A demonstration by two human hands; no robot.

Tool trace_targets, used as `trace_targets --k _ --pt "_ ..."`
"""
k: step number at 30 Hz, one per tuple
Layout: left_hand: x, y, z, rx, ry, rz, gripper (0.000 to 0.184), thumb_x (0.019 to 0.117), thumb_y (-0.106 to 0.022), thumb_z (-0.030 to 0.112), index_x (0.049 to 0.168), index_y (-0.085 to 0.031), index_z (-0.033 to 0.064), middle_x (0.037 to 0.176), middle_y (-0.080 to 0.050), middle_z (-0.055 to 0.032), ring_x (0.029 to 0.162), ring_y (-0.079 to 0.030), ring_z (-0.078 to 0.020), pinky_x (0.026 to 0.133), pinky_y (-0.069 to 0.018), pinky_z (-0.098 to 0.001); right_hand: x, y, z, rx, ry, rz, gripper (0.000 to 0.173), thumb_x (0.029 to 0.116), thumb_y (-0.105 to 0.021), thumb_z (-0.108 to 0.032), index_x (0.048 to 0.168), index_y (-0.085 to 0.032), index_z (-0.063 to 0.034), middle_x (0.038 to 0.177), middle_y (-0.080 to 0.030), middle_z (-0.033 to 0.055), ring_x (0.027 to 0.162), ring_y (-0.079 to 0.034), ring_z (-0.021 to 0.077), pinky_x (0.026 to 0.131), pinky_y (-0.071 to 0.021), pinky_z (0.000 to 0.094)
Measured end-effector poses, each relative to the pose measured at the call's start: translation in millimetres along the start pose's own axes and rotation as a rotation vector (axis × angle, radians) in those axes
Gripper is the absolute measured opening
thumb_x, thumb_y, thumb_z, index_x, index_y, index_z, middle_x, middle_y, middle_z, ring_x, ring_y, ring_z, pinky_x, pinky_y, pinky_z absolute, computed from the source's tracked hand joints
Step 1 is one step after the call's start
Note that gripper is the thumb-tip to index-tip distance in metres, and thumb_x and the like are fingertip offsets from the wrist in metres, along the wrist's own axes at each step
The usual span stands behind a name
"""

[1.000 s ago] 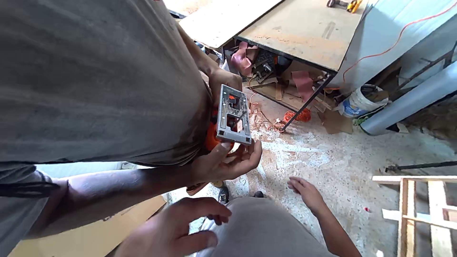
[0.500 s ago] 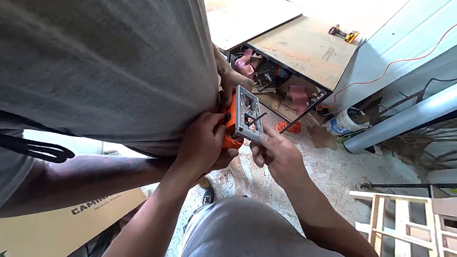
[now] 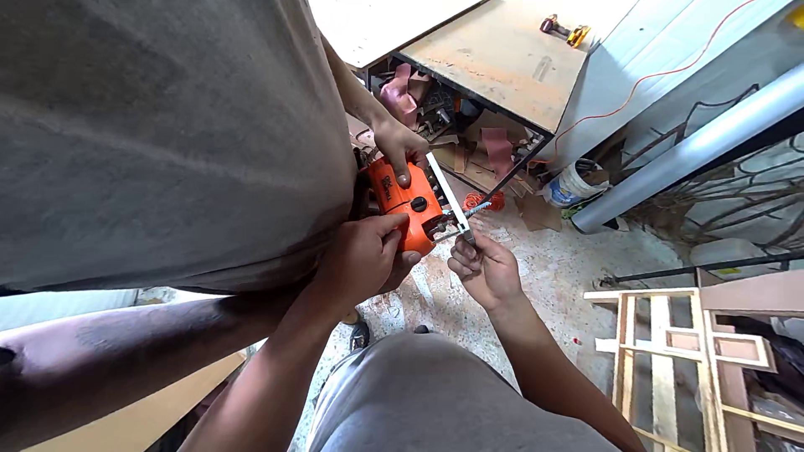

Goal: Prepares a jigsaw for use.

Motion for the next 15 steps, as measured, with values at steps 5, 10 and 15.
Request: trace_targets --k 5,10,15 --pt "7 -2 5 0.271 -0.103 -0.126 0.043 0.1024 -0.063 0.034 0.144 -0.063 0.0212 0.108 -0.074 -0.0044 0.094 -0.072 -0.0200 0.084 -0.0597 -0.0453 -4 4 4 0.038 -0.028 0.008 0.031 0.1097 -0.034 -0.028 0.106 -0.062 -0.0141 0.073 -0.049 -0.0042 0.055 -0.044 0.0048 0.053 -0.0404 0.0190" --pt "19 4 7 0.166 -0.024 -0.105 0.030 0.1056 -0.059 0.019 0.133 -0.071 0.0217 0.110 -0.077 -0.0009 0.095 -0.073 -0.0126 0.087 -0.0608 -0.0406 -9 7 7 0.026 -0.050 0.028 0.033 0.1097 -0.033 -0.027 0.111 -0.063 -0.0130 0.075 -0.050 -0.0029 0.056 -0.045 0.0052 0.054 -0.0414 0.0194" --pt "57 4 20 0.344 -0.048 -0.180 0.024 0.1045 -0.060 0.035 0.095 -0.069 0.0150 0.082 -0.068 -0.0020 0.076 -0.068 -0.0169 0.070 -0.0575 -0.0451 -11 6 8 0.013 -0.065 0.015 0.031 0.1093 -0.035 -0.025 0.108 -0.063 -0.0127 0.073 -0.049 -0.0028 0.057 -0.045 0.0056 0.054 -0.0414 0.0199"
Point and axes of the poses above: each hand's wrist, its own x-axis towards the middle knuckle, its own y-axis out of the back of the hand, z = x × y, the point moved 2 cm from there along x, towards the middle knuckle
